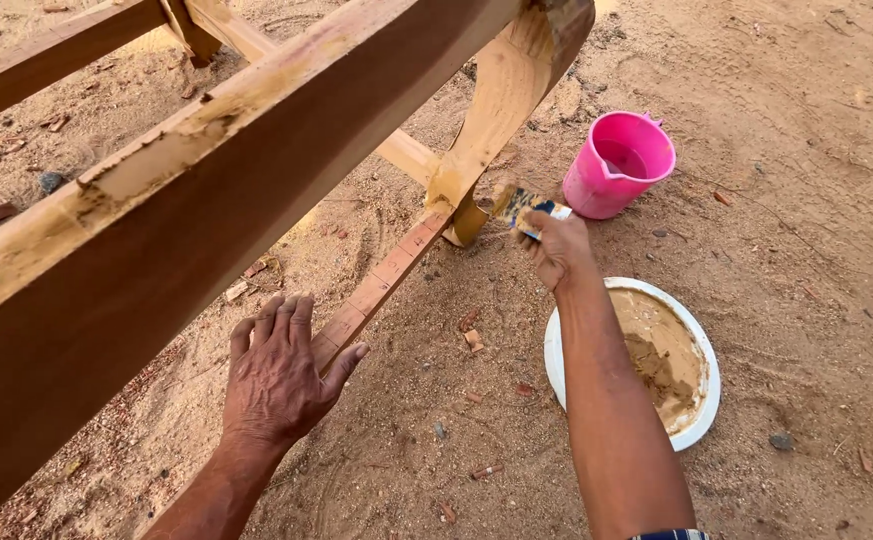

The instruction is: Applying wood filler or putty to the joints and imperfections of a wooden furniture frame.

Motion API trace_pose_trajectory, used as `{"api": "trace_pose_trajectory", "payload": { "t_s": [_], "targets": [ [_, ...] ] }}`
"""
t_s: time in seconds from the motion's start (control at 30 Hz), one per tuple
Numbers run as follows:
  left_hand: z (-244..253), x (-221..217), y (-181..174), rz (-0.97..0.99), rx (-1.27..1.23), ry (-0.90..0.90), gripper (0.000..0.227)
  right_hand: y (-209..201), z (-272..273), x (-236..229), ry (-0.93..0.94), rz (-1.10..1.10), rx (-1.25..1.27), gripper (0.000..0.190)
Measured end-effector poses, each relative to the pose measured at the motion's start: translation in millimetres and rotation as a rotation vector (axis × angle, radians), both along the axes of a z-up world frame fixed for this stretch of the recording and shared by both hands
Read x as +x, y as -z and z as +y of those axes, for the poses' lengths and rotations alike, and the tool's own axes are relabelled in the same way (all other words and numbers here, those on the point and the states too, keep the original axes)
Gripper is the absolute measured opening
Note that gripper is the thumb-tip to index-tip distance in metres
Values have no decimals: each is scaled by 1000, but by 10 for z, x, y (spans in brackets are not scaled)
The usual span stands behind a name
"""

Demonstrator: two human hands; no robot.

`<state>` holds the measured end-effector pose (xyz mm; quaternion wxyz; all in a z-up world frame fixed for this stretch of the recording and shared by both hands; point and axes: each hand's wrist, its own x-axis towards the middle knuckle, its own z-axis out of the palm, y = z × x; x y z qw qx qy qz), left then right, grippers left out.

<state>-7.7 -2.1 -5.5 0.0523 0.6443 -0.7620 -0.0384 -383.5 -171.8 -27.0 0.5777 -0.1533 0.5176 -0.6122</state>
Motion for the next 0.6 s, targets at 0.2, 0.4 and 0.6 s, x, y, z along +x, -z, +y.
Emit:
{"api": "trace_pose_trajectory", "payload": {
  "t_s": [0.2, 0.4, 0.6],
  "targets": [
    [-6, 21, -26, -26, 47, -9, 96, 347, -195, 101, -102, 500, 225, 20],
    [-11, 39, -42, 7, 17, -1, 98, 400, -401, 137, -99, 565, 332, 23],
    [1, 81, -9, 42, 48, -16, 100, 371, -485, 218, -140, 702, 386, 23]
  ]
}}
